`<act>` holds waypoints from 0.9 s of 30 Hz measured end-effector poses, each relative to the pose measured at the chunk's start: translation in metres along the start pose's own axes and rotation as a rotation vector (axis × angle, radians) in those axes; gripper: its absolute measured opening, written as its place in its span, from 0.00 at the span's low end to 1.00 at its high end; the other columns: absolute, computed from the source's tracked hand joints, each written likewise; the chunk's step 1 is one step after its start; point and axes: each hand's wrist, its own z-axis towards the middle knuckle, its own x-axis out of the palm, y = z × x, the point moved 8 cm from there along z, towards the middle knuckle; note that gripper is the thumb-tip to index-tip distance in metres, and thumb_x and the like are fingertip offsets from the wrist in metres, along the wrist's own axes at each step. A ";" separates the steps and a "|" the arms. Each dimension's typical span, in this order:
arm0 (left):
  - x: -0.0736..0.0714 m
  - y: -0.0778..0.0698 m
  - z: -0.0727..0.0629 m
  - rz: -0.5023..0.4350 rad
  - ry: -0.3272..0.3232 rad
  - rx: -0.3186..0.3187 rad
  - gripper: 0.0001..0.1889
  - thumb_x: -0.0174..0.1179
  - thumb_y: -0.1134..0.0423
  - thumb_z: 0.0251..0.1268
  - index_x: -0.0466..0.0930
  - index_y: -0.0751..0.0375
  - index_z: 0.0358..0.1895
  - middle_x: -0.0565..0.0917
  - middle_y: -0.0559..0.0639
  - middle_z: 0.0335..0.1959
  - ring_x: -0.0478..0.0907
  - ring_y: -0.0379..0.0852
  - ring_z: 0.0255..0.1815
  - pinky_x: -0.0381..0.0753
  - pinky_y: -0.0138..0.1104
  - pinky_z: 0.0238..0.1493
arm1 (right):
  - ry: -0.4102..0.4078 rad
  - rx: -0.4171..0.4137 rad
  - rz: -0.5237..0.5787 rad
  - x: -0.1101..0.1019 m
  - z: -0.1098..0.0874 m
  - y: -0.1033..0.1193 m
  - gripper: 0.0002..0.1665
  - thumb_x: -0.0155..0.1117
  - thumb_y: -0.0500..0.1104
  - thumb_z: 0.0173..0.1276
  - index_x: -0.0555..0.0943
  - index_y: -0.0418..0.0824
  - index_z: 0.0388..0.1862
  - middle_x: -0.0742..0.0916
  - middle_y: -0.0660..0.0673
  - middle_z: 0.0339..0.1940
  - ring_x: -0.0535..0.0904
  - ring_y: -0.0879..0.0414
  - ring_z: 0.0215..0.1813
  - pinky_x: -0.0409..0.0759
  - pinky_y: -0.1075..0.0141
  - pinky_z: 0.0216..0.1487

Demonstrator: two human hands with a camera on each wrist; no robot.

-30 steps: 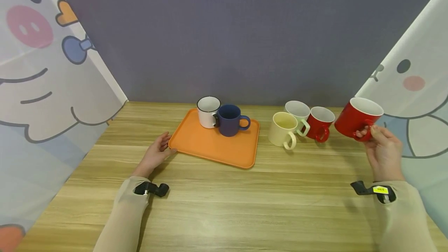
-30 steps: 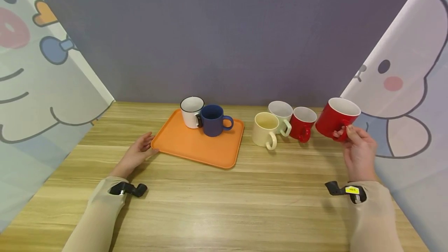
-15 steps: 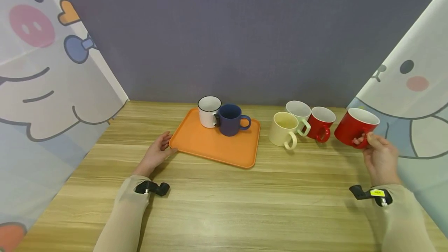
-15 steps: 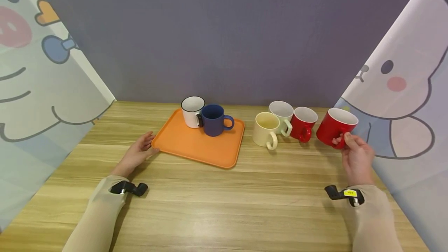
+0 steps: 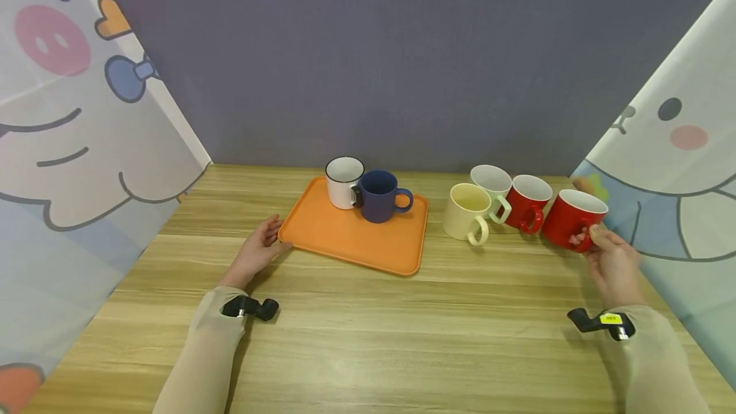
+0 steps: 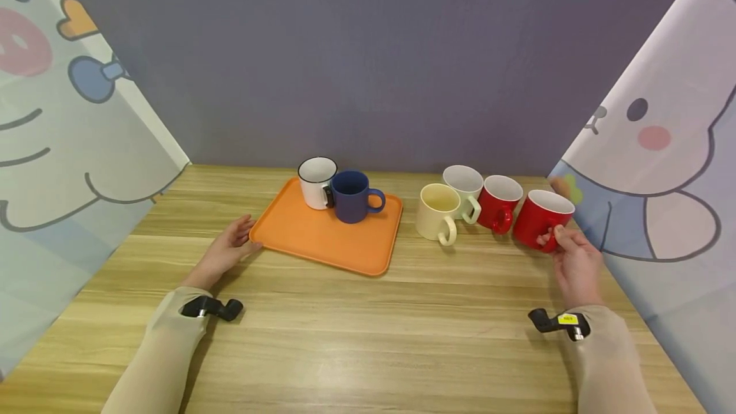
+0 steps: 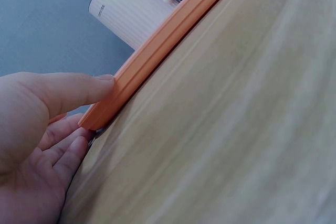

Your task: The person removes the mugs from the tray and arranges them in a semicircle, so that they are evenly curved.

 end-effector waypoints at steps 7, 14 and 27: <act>0.000 0.016 0.007 0.017 0.001 0.003 0.42 0.61 0.74 0.67 0.43 0.79 0.76 0.59 0.79 0.71 0.58 0.71 0.72 0.57 0.56 0.74 | -0.002 0.052 -0.078 -0.005 -0.004 -0.009 0.15 0.48 0.25 0.75 0.83 0.26 0.33 0.86 0.38 0.29 0.86 0.49 0.29 0.86 0.67 0.37; -0.001 0.013 0.005 -0.006 -0.007 0.004 0.42 0.63 0.73 0.66 0.45 0.78 0.76 0.60 0.77 0.71 0.59 0.69 0.72 0.57 0.54 0.74 | 0.035 0.043 -0.122 -0.006 -0.005 -0.012 0.17 0.47 0.25 0.75 0.83 0.27 0.33 0.86 0.38 0.28 0.87 0.50 0.30 0.86 0.68 0.39; -0.001 0.014 0.005 0.001 -0.008 0.010 0.41 0.62 0.74 0.66 0.46 0.78 0.76 0.60 0.78 0.71 0.58 0.69 0.73 0.56 0.54 0.74 | 0.142 0.105 -0.089 -0.006 -0.009 -0.020 0.20 0.42 0.23 0.76 0.83 0.24 0.33 0.87 0.35 0.30 0.87 0.48 0.32 0.86 0.66 0.41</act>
